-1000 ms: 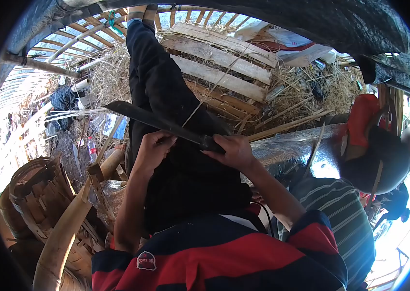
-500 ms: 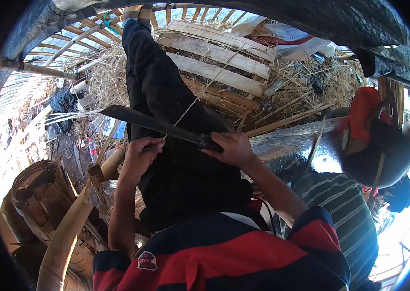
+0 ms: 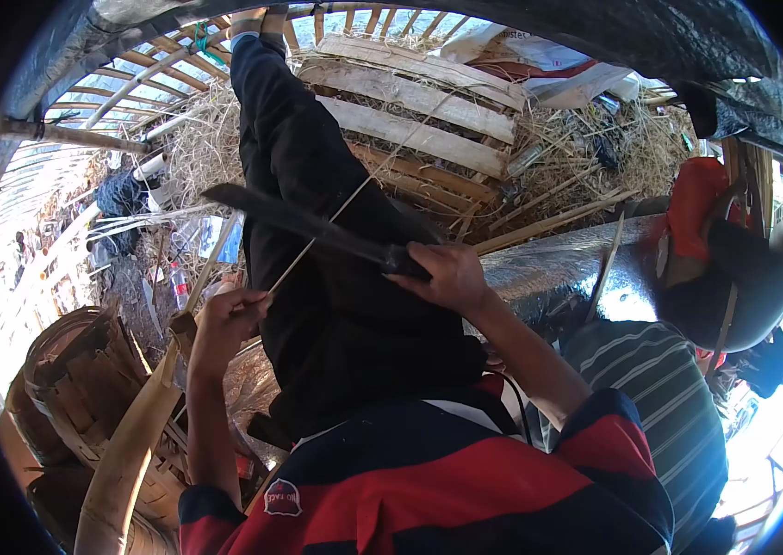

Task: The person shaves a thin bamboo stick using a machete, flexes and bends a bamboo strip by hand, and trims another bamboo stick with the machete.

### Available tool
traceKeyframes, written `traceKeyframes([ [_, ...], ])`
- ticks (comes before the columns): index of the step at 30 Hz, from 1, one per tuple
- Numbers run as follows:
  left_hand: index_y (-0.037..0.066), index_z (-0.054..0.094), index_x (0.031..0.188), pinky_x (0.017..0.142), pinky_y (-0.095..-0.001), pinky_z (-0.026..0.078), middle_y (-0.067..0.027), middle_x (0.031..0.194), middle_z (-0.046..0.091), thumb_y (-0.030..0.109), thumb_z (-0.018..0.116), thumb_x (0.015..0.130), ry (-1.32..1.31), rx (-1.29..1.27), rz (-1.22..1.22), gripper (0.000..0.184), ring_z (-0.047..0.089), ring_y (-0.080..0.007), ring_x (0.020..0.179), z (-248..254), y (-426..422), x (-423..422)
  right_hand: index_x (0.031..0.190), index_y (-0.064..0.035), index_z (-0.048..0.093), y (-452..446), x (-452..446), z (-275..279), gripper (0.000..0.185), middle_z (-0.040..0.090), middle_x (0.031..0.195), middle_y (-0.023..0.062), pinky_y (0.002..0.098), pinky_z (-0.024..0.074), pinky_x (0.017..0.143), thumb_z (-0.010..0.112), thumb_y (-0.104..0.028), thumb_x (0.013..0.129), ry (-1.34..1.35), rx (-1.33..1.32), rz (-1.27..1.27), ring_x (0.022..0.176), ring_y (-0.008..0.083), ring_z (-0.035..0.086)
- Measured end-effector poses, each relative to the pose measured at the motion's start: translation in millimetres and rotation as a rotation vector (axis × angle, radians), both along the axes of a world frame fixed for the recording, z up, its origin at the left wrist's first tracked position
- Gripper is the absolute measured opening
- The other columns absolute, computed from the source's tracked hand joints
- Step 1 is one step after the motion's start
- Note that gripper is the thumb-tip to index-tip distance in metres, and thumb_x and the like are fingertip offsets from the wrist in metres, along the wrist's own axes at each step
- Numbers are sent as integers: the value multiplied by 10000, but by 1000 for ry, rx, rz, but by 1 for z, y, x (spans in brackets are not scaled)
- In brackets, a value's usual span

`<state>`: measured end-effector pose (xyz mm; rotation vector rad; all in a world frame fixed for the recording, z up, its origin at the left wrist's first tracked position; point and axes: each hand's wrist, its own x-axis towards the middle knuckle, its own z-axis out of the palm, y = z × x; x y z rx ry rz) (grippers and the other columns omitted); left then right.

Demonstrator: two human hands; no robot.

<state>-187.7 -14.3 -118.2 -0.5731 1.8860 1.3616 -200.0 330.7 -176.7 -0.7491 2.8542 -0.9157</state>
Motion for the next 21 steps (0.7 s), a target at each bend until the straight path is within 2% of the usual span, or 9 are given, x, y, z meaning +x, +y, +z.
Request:
traceKeyframes([
  [2, -18, 703, 1041, 647, -217, 453, -18, 780, 667, 112, 694, 893, 8, 12, -9, 197, 582, -58, 722, 1, -18, 13, 926, -15, 638, 6, 4, -8, 425, 639, 675, 123, 359, 514, 514, 850, -311, 706, -64, 11, -90, 586, 293, 664],
  [6, -22, 699, 1048, 658, -224, 464, -23, 806, 677, 76, 694, 887, 56, -35, -39, 189, 588, -58, 737, 8, -28, 18, 920, -13, 638, 6, 5, -12, 413, 644, 694, 127, 368, 517, 529, 848, -301, 712, -64, -28, -56, 606, 300, 665],
  [8, -22, 699, 1046, 662, -224, 468, -28, 814, 681, 81, 696, 887, 47, -37, -30, 190, 596, -63, 742, 10, -23, 14, 897, -32, 634, 2, 0, -10, 433, 627, 639, 110, 360, 509, 494, 827, -380, 727, -53, -20, -52, 569, 281, 659],
  [12, -24, 696, 1040, 682, -231, 484, -56, 838, 697, 92, 699, 888, 76, 51, -79, 191, 622, -77, 762, -4, -2, 4, 898, -32, 635, -2, 0, -3, 424, 627, 639, 97, 360, 499, 484, 830, -365, 723, 53, -47, -5, 556, 271, 651],
  [21, -28, 691, 1037, 726, -254, 499, -83, 845, 706, 104, 694, 896, 125, 73, -76, 193, 648, -101, 822, -19, 27, 1, 896, -31, 624, -10, -2, 11, 407, 614, 629, 68, 353, 489, 483, 826, -339, 723, -40, -27, -14, 543, 251, 630],
])
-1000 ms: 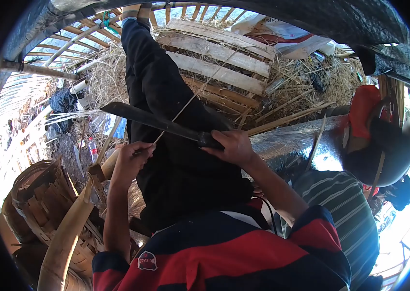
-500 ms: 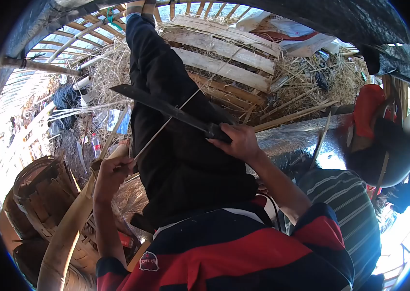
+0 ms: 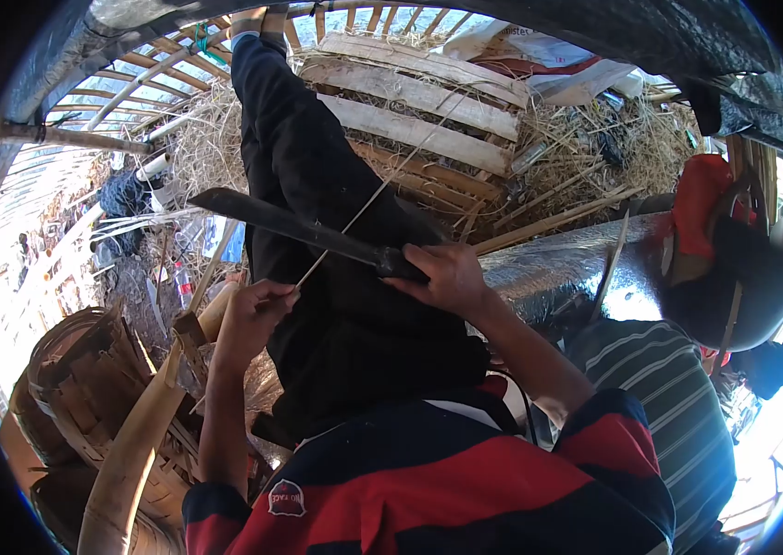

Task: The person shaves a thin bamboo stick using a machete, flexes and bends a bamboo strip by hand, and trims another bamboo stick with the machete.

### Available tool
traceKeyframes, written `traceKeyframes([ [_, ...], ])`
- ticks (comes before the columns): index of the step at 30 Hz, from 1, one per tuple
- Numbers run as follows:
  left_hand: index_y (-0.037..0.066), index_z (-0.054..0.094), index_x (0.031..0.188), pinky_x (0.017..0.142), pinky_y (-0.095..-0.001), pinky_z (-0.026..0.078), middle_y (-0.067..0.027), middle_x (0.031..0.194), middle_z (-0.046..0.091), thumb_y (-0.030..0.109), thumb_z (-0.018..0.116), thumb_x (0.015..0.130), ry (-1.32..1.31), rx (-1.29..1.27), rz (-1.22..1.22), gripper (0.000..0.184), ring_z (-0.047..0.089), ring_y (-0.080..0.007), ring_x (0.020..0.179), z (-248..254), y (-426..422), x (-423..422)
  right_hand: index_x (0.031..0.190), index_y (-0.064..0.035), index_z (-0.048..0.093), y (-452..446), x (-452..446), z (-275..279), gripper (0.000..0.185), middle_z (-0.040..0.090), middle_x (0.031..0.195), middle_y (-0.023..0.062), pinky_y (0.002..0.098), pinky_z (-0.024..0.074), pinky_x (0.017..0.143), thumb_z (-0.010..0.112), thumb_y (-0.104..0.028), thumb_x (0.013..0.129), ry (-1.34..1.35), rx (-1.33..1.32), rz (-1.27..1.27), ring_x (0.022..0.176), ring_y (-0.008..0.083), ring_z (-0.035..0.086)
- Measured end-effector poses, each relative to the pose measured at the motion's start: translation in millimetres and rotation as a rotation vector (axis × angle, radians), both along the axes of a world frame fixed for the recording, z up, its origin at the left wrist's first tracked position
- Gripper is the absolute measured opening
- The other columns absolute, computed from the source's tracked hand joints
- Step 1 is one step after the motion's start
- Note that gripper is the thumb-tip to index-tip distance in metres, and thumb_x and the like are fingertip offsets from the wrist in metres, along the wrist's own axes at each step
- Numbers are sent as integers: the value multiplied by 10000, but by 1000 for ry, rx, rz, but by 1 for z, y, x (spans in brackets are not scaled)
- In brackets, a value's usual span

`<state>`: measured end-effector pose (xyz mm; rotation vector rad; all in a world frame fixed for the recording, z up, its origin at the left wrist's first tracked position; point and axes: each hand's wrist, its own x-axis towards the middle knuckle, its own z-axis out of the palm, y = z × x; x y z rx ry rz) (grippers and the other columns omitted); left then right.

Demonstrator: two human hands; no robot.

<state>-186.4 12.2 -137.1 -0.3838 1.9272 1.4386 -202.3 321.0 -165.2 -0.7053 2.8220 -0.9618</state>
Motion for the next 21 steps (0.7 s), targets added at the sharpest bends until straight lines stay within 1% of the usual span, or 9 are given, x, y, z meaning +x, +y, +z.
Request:
traceKeyframes([
  [3, -36, 688, 1030, 729, -255, 499, -83, 847, 706, 111, 695, 897, -3, 22, -5, 198, 646, -101, 821, -2, 10, -4, 908, -37, 620, 1, -4, 0, 403, 609, 623, 64, 354, 487, 482, 815, -345, 736, 13, 5, 60, 542, 251, 629],
  [5, -40, 685, 1030, 726, -254, 498, -80, 846, 705, 113, 696, 897, 0, 32, -3, 203, 645, -100, 820, -3, 10, -3, 912, -14, 634, 4, -3, -2, 436, 623, 642, 108, 346, 497, 473, 859, -311, 684, 37, 23, 64, 540, 263, 646],
  [9, -44, 679, 1035, 725, -248, 495, -76, 855, 706, 117, 695, 899, -38, -8, 9, 212, 643, -97, 822, 1, -4, 3, 913, -14, 631, 5, -3, -5, 433, 619, 636, 113, 352, 496, 475, 856, -310, 691, 19, 16, 55, 541, 269, 646],
  [12, -39, 680, 1035, 725, -245, 491, -68, 849, 699, 115, 695, 898, -60, -39, 13, 206, 632, -88, 809, 11, -23, 13, 915, -14, 630, 8, -2, -9, 434, 616, 632, 119, 357, 495, 476, 850, -321, 700, -40, 43, -14, 540, 272, 646],
  [14, -37, 681, 1028, 722, -241, 488, -56, 841, 692, 112, 697, 896, -76, -42, 19, 200, 625, -82, 799, 18, -28, 16, 905, -58, 612, 9, -1, -12, 403, 602, 616, 64, 353, 486, 472, 803, -377, 751, -6, 36, -17, 523, 253, 624],
  [16, -36, 683, 1021, 720, -238, 485, -44, 832, 686, 109, 699, 894, -94, -41, 23, 193, 618, -77, 790, 20, -31, 21, 903, -60, 611, 6, -2, -8, 401, 603, 620, 62, 353, 486, 473, 799, -381, 754, 8, 42, 0, 527, 250, 625],
  [19, -28, 687, 1017, 705, -235, 476, -26, 808, 672, 97, 704, 888, -29, -51, 20, 181, 599, -68, 766, 23, -33, 24, 903, -62, 611, 3, -1, -3, 400, 605, 626, 56, 353, 486, 474, 789, -392, 763, 39, 67, 15, 535, 241, 626],
  [21, -23, 691, 1010, 692, -233, 467, -19, 794, 669, 83, 706, 883, -62, -86, 23, 166, 587, -59, 758, 31, -32, 25, 906, -63, 612, 2, 2, -3, 402, 604, 627, 52, 353, 486, 475, 782, -399, 768, 50, 85, 17, 538, 236, 626],
])
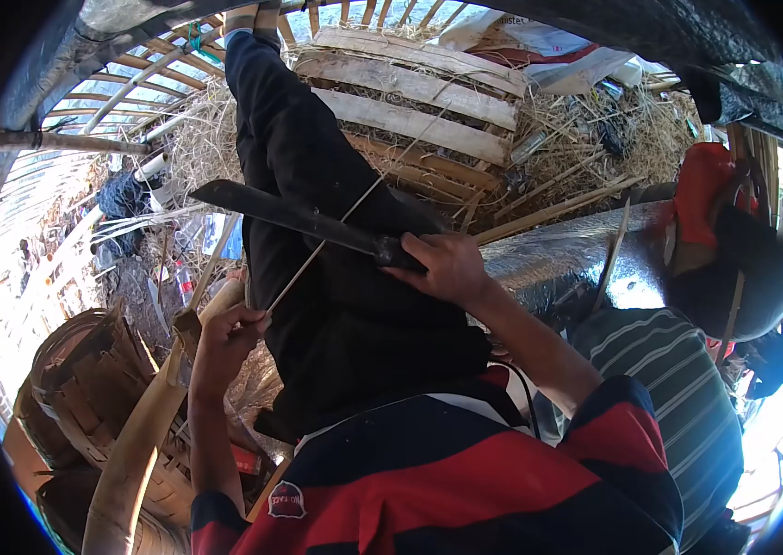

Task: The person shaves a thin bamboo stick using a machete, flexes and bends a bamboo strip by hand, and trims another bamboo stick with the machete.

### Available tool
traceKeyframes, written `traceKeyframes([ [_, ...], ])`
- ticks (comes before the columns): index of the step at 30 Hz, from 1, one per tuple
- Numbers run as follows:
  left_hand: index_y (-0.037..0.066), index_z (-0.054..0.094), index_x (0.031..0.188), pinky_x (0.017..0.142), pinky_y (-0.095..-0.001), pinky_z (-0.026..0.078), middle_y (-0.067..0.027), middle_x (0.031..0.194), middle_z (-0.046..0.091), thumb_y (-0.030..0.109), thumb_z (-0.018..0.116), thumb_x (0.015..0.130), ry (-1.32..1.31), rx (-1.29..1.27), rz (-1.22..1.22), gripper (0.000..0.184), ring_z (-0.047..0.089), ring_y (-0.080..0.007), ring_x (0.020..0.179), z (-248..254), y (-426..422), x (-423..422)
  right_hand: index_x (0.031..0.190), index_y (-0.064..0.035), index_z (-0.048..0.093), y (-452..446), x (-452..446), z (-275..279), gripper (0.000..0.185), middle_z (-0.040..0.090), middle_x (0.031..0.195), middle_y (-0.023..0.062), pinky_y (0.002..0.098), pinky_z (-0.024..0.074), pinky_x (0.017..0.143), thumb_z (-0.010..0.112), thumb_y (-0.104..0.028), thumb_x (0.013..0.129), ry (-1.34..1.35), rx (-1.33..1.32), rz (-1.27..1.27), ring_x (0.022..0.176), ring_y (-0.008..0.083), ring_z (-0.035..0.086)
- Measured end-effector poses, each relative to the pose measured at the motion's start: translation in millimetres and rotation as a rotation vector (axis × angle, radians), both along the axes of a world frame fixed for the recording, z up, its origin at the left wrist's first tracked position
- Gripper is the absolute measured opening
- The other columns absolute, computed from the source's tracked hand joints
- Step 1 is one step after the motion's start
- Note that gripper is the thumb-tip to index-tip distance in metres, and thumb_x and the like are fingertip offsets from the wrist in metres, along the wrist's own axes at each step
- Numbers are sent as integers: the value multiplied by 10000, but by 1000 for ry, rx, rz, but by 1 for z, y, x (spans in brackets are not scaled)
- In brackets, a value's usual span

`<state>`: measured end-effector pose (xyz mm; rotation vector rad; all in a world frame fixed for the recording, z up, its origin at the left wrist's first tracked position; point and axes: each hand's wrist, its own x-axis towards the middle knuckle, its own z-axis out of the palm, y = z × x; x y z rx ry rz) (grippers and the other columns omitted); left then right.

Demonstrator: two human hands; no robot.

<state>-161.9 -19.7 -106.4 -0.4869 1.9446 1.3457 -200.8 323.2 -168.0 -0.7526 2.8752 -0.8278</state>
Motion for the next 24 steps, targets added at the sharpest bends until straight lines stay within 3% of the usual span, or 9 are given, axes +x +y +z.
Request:
traceKeyframes([
  [7, -24, 695, 977, 648, -221, 454, -3, 791, 666, 70, 708, 878, 62, -71, -41, 137, 565, -36, 736, 20, -28, 4, 877, -68, 600, 8, 9, -14, 391, 620, 645, 61, 366, 500, 491, 764, -412, 789, 14, 14, -86, 563, 250, 643],
  [9, -27, 694, 975, 670, -211, 467, -10, 806, 670, 48, 702, 875, -91, -163, 22, 126, 579, -42, 753, 39, -47, 6, 871, -70, 597, 12, 7, -20, 389, 625, 651, 67, 371, 504, 497, 762, -413, 792, 12, 14, -147, 574, 256, 650],
  [13, -36, 688, 979, 737, -219, 495, -21, 829, 678, 32, 696, 874, -26, -88, -6, 125, 608, -57, 810, 36, -56, 19, 872, -71, 598, 1, 5, -16, 386, 627, 656, 76, 380, 507, 507, 769, -406, 786, 5, -83, -125, 583, 266, 656],
  [17, -32, 694, 995, 702, -230, 487, -26, 834, 685, 79, 710, 880, 14, -22, -46, 161, 597, -56, 775, 16, -25, 8, 883, -66, 602, -2, 0, 0, 385, 612, 643, 72, 370, 488, 489, 778, -391, 776, -29, -24, -9, 551, 263, 633],
  [24, -25, 699, 1003, 683, -230, 476, -24, 825, 681, 102, 702, 892, -50, -27, -66, 168, 586, -51, 752, 11, -16, -1, 892, -64, 604, 1, 1, -4, 402, 589, 618, 55, 372, 472, 479, 777, -406, 769, 21, -53, -60, 536, 253, 618],
])
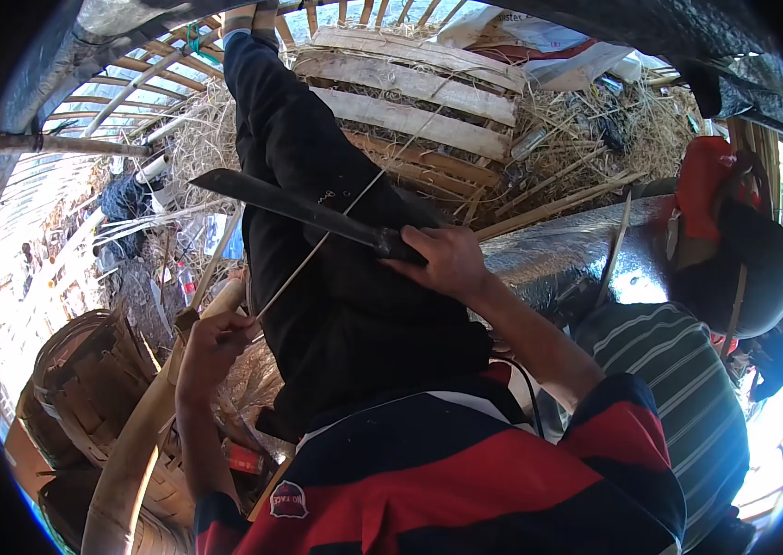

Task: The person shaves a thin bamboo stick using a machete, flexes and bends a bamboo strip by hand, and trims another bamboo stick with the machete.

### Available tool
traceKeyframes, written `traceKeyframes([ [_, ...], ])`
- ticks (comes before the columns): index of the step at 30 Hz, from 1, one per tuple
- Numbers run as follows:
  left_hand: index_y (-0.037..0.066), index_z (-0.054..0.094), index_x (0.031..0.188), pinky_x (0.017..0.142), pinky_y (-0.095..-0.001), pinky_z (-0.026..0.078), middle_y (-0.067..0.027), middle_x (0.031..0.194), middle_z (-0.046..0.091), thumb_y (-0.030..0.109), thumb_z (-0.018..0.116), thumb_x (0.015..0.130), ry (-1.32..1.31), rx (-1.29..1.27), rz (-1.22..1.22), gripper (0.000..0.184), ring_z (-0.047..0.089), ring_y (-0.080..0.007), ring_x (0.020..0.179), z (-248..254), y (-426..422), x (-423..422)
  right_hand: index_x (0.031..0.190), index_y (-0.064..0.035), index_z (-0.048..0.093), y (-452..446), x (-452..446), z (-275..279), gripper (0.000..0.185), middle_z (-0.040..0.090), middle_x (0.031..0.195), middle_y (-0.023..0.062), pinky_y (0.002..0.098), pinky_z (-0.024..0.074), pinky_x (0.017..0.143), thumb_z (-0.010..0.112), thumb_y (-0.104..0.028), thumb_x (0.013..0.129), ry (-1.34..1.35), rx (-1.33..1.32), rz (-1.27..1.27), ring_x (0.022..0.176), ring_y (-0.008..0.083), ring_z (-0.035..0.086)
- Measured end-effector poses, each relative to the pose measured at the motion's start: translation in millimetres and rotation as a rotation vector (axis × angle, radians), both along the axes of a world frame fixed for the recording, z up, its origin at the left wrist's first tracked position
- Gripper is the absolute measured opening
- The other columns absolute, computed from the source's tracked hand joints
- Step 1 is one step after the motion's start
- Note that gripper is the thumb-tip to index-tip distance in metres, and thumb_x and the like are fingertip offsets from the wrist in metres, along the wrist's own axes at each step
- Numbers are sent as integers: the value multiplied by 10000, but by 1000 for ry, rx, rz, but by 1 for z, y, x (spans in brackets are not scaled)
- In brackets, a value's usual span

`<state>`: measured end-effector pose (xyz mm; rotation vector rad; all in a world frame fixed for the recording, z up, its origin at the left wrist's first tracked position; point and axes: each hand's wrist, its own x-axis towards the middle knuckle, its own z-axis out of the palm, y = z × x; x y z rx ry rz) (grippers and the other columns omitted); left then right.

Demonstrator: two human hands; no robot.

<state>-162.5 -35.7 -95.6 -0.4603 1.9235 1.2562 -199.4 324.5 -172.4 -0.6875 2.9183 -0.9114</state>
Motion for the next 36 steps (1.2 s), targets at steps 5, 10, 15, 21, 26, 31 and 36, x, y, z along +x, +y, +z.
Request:
traceKeyframes([
  [5, -29, 687, 998, 695, -234, 480, -11, 835, 670, 81, 697, 891, 6, -10, 4, 154, 586, -51, 771, 11, -24, 9, 889, -58, 600, 1, -4, 1, 391, 613, 639, 66, 377, 489, 490, 783, -384, 773, -28, 39, 81, 557, 270, 636],
  [10, -25, 673, 978, 720, -231, 482, -4, 866, 660, 52, 698, 881, -51, -93, 54, 127, 588, -54, 791, 30, -54, 26, 874, -53, 590, 7, -3, -9, 378, 624, 646, 89, 386, 496, 481, 792, -356, 775, -67, -44, -24, 576, 290, 656],
  [15, -12, 689, 975, 715, -228, 478, -15, 902, 658, 44, 717, 863, -73, -34, 133, 128, 586, -58, 789, 29, -58, 33, 870, -52, 588, 3, -4, -7, 377, 626, 647, 104, 386, 496, 481, 797, -349, 772, -83, -38, -19, 584, 292, 662],
  [21, -37, 693, 953, 681, -227, 479, -22, 831, 665, 66, 714, 871, 28, 20, 27, 133, 589, -57, 754, 2, -18, 17, 923, -24, 611, -2, -9, 9, 415, 613, 649, 140, 385, 501, 511, 828, -325, 737, -160, 49, 101, 587, 320, 650],
  [26, -42, 692, 963, 677, -216, 477, -23, 807, 670, 75, 708, 879, -27, 20, 30, 145, 591, -51, 759, 0, -10, 9, 945, -34, 628, -1, -8, 4, 422, 608, 634, 132, 384, 494, 493, 829, -339, 734, -136, 12, 64, 562, 310, 644],
  [31, -48, 691, 959, 673, -211, 476, -17, 801, 670, 77, 707, 883, -71, 31, 75, 147, 584, -45, 756, 5, -20, 16, 948, -25, 636, -2, -10, 3, 426, 614, 639, 137, 383, 502, 499, 829, -339, 735, -140, 1, 67, 570, 312, 650],
  [36, -31, 691, 975, 674, -215, 474, 3, 781, 651, 73, 721, 871, -130, -44, 78, 150, 581, -39, 753, 14, -27, 22, 937, -19, 637, 1, -10, 2, 422, 628, 662, 146, 381, 514, 515, 828, -337, 735, -154, 20, 85, 594, 315, 662],
])
